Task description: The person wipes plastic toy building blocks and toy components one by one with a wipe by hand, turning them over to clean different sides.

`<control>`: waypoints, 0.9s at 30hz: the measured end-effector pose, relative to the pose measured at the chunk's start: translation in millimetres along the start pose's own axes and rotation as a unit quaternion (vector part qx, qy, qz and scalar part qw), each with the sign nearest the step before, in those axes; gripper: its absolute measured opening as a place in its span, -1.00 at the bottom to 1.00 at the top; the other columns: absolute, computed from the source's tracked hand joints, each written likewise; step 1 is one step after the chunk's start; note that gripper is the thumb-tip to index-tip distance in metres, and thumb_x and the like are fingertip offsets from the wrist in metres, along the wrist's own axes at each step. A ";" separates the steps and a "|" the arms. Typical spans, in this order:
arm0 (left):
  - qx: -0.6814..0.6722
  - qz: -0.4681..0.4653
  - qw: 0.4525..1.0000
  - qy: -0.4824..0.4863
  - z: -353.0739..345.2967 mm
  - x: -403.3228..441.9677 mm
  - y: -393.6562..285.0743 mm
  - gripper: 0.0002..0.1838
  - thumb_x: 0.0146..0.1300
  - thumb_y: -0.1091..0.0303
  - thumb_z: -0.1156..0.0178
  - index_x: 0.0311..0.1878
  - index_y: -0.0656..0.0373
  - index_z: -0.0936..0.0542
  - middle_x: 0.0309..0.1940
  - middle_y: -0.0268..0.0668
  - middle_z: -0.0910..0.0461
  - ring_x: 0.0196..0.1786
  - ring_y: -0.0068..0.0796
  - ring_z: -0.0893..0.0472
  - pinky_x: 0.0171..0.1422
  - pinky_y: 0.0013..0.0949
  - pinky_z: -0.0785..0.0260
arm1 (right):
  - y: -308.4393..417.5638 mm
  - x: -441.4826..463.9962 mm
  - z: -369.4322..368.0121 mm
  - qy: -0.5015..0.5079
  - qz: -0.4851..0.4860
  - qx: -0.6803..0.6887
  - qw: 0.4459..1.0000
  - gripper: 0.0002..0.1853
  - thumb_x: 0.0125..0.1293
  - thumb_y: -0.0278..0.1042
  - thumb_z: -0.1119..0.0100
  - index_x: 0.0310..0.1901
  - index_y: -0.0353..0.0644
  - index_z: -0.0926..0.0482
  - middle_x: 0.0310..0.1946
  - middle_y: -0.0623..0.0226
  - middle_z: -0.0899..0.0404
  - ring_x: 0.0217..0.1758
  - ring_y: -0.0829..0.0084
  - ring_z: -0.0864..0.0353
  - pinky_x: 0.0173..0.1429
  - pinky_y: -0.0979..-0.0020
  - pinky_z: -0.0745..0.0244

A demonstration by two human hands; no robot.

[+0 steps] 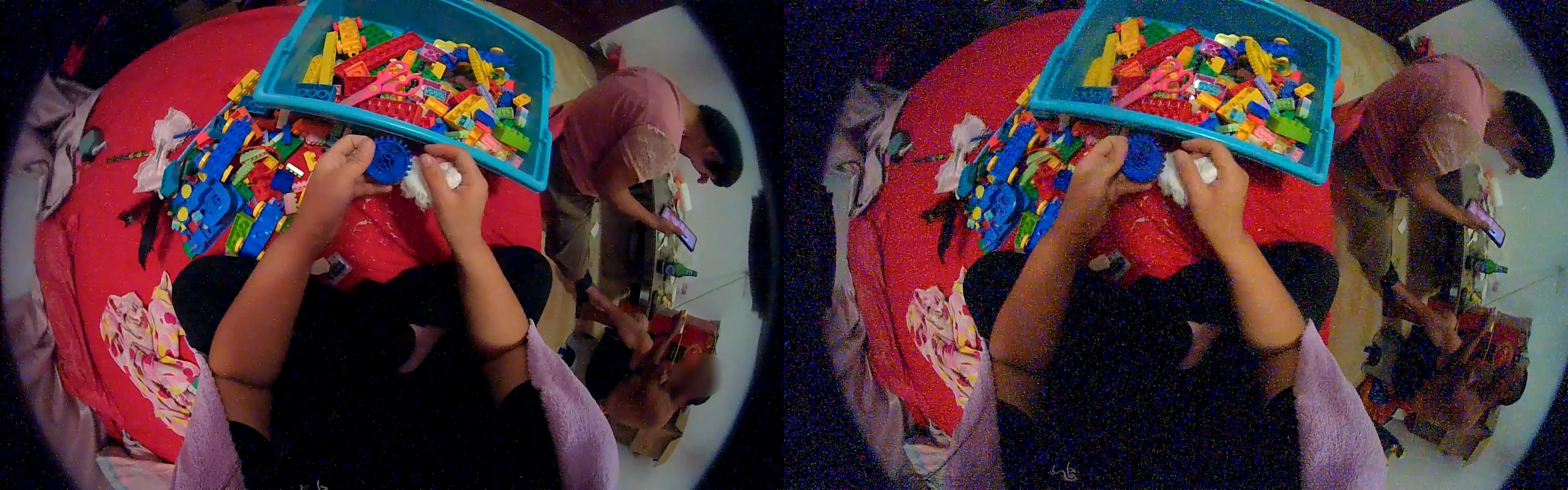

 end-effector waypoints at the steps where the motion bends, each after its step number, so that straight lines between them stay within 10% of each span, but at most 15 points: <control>1: 0.000 0.000 1.000 0.000 0.8 -0.6 -0.6 -0.70 0.30 0.13 0.04 -0.09 0.17 -0.39 -0.24 -0.29 -0.49 -0.24 -0.51 -0.55 -0.15 -0.42 -0.47 | 3.7 0.7 -0.2 0.065 -0.084 0.057 0.993 -0.87 0.05 -0.40 -0.22 -0.37 -0.23 -0.54 -0.49 0.29 -0.54 -0.42 0.48 -0.52 -0.34 0.48 -0.40; 7: 0.269 -0.028 0.962 0.045 22.7 5.5 -10.9 -0.69 0.30 0.09 0.05 -0.22 0.14 -0.48 -0.35 -0.36 -0.53 -0.38 -0.64 -0.48 -0.32 -0.52 -0.38 | -5.1 1.9 5.3 0.264 -0.215 0.078 0.937 -0.79 0.12 -0.23 -0.22 -0.39 -0.22 -0.54 -0.53 0.40 -0.54 -0.55 0.64 -0.45 -0.54 0.58 -0.30; 10: 0.310 -0.011 0.951 -0.010 48.4 12.3 -12.4 -0.73 0.27 0.14 0.00 -0.22 0.15 -0.49 -0.37 -0.28 -0.56 -0.38 -0.46 -0.55 -0.26 -0.39 -0.40 | 0.4 8.2 9.3 0.076 -0.261 0.286 0.919 -0.76 0.19 -0.20 -0.14 -0.32 -0.24 -0.50 -0.52 0.37 -0.54 -0.56 0.57 -0.48 -0.54 0.55 -0.35; 12: 0.636 -0.095 0.762 -0.069 51.1 6.5 -13.8 -0.76 0.17 0.21 -0.09 -0.27 0.21 -0.54 -0.37 -0.15 -0.58 -0.28 -0.27 -0.59 -0.28 -0.26 -0.42 | -1.7 14.2 16.4 0.051 -0.266 0.410 0.871 -0.66 0.26 -0.10 -0.03 -0.16 -0.25 -0.45 -0.36 0.32 -0.52 -0.38 0.49 -0.53 -0.34 0.51 -0.43; 18: 0.778 -0.094 0.621 0.011 73.7 12.1 44.8 -0.82 0.05 0.34 -0.12 -0.27 0.18 -0.51 -0.38 -0.07 -0.56 -0.26 -0.10 -0.57 -0.19 -0.17 -0.42 | 4.7 10.4 8.9 0.048 -0.273 0.397 0.875 -0.58 0.28 -0.02 0.03 -0.07 -0.26 -0.42 -0.33 0.34 -0.50 -0.34 0.55 -0.49 -0.32 0.54 -0.40; 26: 0.704 -0.053 0.708 0.007 55.5 15.2 39.1 -0.69 -0.09 0.51 -0.26 -0.21 0.25 -0.45 -0.34 -0.12 -0.54 -0.30 -0.22 -0.59 -0.23 -0.21 -0.45 | -17.2 0.6 -0.5 0.061 -0.241 0.272 0.930 -0.74 0.16 -0.28 -0.19 -0.15 -0.20 -0.47 -0.32 0.35 -0.54 -0.29 0.55 -0.49 -0.20 0.54 -0.40; 27: 0.516 -0.022 0.856 -0.006 49.8 17.5 34.9 -0.68 -0.08 0.50 -0.29 -0.22 0.25 -0.44 -0.37 -0.17 -0.54 -0.32 -0.32 -0.57 -0.24 -0.31 -0.44 | -17.1 -0.5 -0.7 0.064 -0.227 0.239 0.942 -0.73 0.10 -0.35 -0.23 -0.15 -0.18 -0.46 -0.32 0.35 -0.54 -0.29 0.57 -0.48 -0.20 0.55 -0.40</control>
Point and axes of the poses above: each hand's wrist, its own x-axis towards the middle knuckle, its own z-axis out of the back of the hand, y = z × x, the point moved 1 cm from there along x, towards the middle knuckle
